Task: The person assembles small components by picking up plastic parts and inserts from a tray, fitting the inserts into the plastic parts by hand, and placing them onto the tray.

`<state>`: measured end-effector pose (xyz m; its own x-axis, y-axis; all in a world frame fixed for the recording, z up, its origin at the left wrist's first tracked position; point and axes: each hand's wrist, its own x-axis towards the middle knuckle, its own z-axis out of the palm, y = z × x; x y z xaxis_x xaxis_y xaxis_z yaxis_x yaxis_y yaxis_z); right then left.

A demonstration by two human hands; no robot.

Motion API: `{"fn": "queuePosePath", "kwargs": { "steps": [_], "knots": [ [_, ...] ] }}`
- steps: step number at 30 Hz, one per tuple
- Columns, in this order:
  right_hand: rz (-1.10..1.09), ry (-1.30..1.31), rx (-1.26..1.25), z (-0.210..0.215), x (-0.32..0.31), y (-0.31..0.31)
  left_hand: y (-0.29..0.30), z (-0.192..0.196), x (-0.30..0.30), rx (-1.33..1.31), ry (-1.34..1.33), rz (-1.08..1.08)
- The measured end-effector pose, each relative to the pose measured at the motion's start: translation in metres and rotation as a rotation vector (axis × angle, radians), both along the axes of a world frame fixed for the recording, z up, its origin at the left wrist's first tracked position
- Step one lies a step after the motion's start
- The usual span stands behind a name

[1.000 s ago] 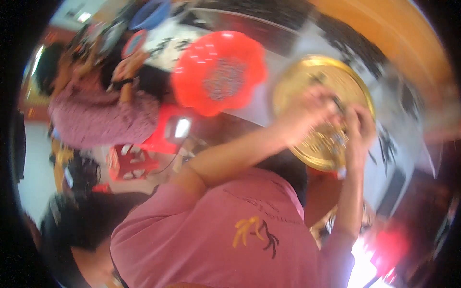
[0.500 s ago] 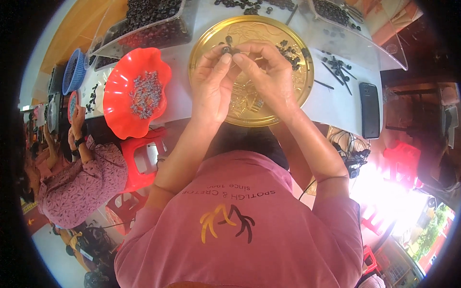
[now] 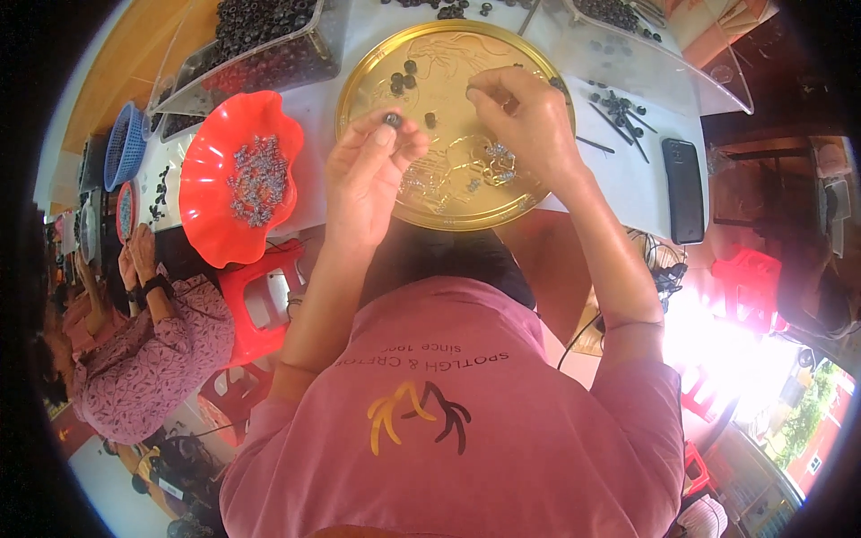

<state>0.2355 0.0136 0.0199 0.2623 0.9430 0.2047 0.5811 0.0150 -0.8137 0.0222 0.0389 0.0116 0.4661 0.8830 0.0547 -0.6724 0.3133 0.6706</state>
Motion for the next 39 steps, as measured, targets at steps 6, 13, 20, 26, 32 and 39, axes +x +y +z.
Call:
{"fn": "queuePosePath", "kwargs": {
  "steps": [6, 13, 20, 26, 32, 39],
  "knots": [
    [0.132, -0.343, -0.002, 0.004, 0.011, 0.016, -0.019, -0.004, -0.035, 0.101, 0.156, -0.059],
    [0.237, -0.441, 0.089, -0.007, -0.005, 0.039, -0.023, -0.006, -0.038, 0.079, 0.193, -0.049],
    [0.141, -0.311, 0.164, 0.023, 0.021, 0.043, -0.019, -0.008, -0.032, 0.108, 0.270, -0.065],
    [0.116, -0.522, -0.131, 0.028, 0.073, 0.024, -0.015, -0.009, -0.029, 0.089, 0.272, -0.112],
    [0.096, -0.804, -0.016, 0.011, 0.071, 0.020, -0.013, -0.010, -0.021, 0.121, 0.294, -0.148],
    [0.137, -0.988, -0.108, -0.003, 0.066, 0.041, -0.011, -0.005, -0.016, 0.106, 0.282, -0.140]
  ]
}}
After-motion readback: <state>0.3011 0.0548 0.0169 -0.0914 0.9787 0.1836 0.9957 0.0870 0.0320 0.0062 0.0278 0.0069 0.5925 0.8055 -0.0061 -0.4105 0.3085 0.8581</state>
